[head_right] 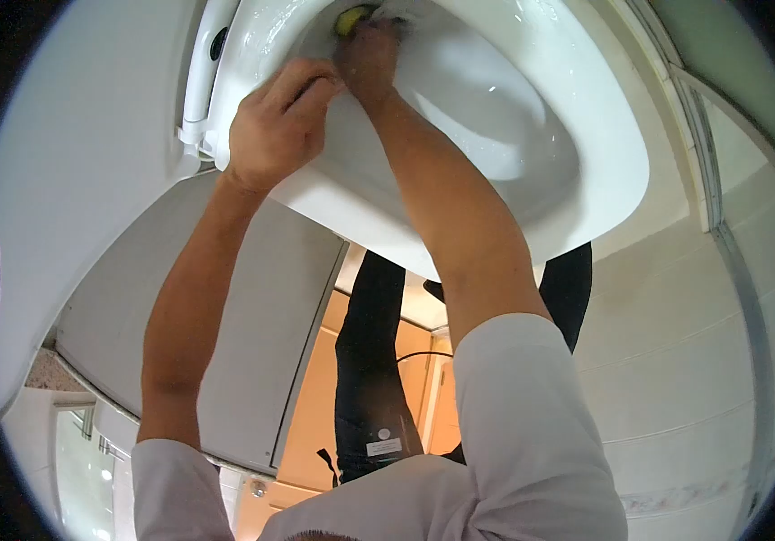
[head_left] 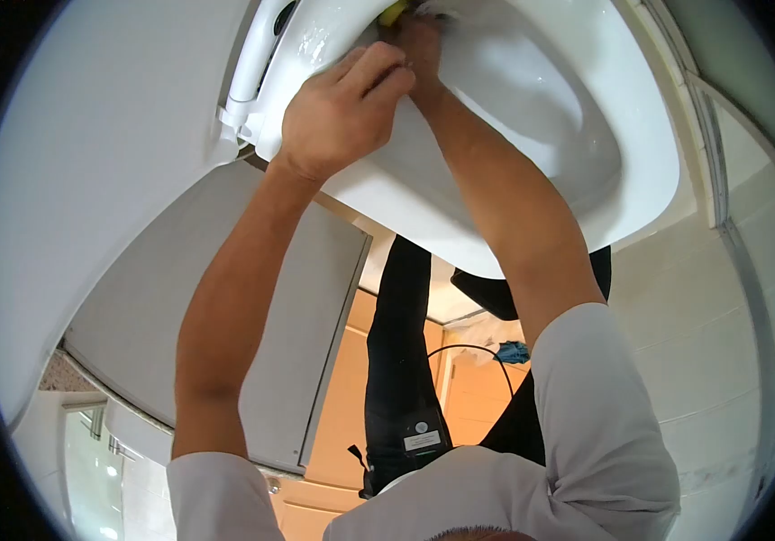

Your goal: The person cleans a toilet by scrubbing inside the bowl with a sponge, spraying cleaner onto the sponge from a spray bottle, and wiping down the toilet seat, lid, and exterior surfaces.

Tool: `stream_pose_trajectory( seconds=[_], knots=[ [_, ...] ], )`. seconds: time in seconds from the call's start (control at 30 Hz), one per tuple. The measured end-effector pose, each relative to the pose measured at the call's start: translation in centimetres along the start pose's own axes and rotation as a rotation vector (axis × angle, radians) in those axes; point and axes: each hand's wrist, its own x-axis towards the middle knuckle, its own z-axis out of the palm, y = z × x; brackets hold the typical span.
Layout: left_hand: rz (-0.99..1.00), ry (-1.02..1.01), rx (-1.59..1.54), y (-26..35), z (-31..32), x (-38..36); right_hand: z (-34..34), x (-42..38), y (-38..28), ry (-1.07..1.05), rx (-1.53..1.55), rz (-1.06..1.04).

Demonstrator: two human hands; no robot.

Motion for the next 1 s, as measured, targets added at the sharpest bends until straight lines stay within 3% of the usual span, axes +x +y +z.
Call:
stream_pose_trajectory(
  seconds=[0.03, 0.1, 0.23, 0.3, 0.33, 0.43, 0.5, 0.63, 0.7, 0.83, 0.87, 0.93, 1.0],
  knots=[
    [-0.032, 0.053, -0.041, -0.1, 0.0, 0.2, 0.0, -0.3, 0.0, -0.099, -0.064, 0.021],
    [-0.033, 0.076, -0.082, -0.1, -0.1, 0.3, -0.8, -4.7, -3.7, 0.318, 0.347, -0.165],
    [-0.07, 0.102, -0.115, -0.3, 0.0, -0.1, -1.2, -5.0, -5.2, 0.379, 0.449, -0.149],
    [-0.081, 0.086, -0.112, 0.0, -0.1, 0.0, -0.9, -0.8, -3.2, 0.249, 0.449, 0.288],
    [-0.095, 0.081, -0.101, 0.0, -0.2, 0.1, -0.7, 0.0, -2.7, 0.248, 0.453, 0.295],
    [-0.102, 0.057, -0.094, 0.0, -0.4, 0.1, -0.9, -1.6, -2.8, 0.213, 0.375, 0.265],
    [-0.091, 0.08, -0.094, -0.2, -0.2, 0.5, -1.1, -5.4, -4.0, 0.345, 0.017, -0.03],
    [-0.082, 0.08, -0.106, -0.1, -0.1, 0.4, -0.9, -4.7, -3.2, 0.445, -0.039, -0.105],
    [-0.065, 0.102, -0.09, -0.2, 0.0, 0.5, -1.9, -0.2, -1.3, -0.311, 0.012, 0.312],
    [-0.034, 0.143, -0.087, -0.4, 0.0, 0.6, -2.1, -1.2, -1.7, -0.29, -0.038, 0.334],
    [-0.042, 0.153, -0.085, -0.2, 0.0, 0.5, -1.4, -4.1, -1.8, -0.079, 0.155, 0.2],
    [-0.081, 0.097, -0.103, 0.0, -0.2, 0.5, -1.6, -6.8, -3.1, 0.129, 0.35, 0.054],
    [-0.079, 0.121, -0.098, 0.1, -0.3, 0.4, -2.0, -8.1, -3.9, 0.381, -0.132, -0.12]
  ],
)
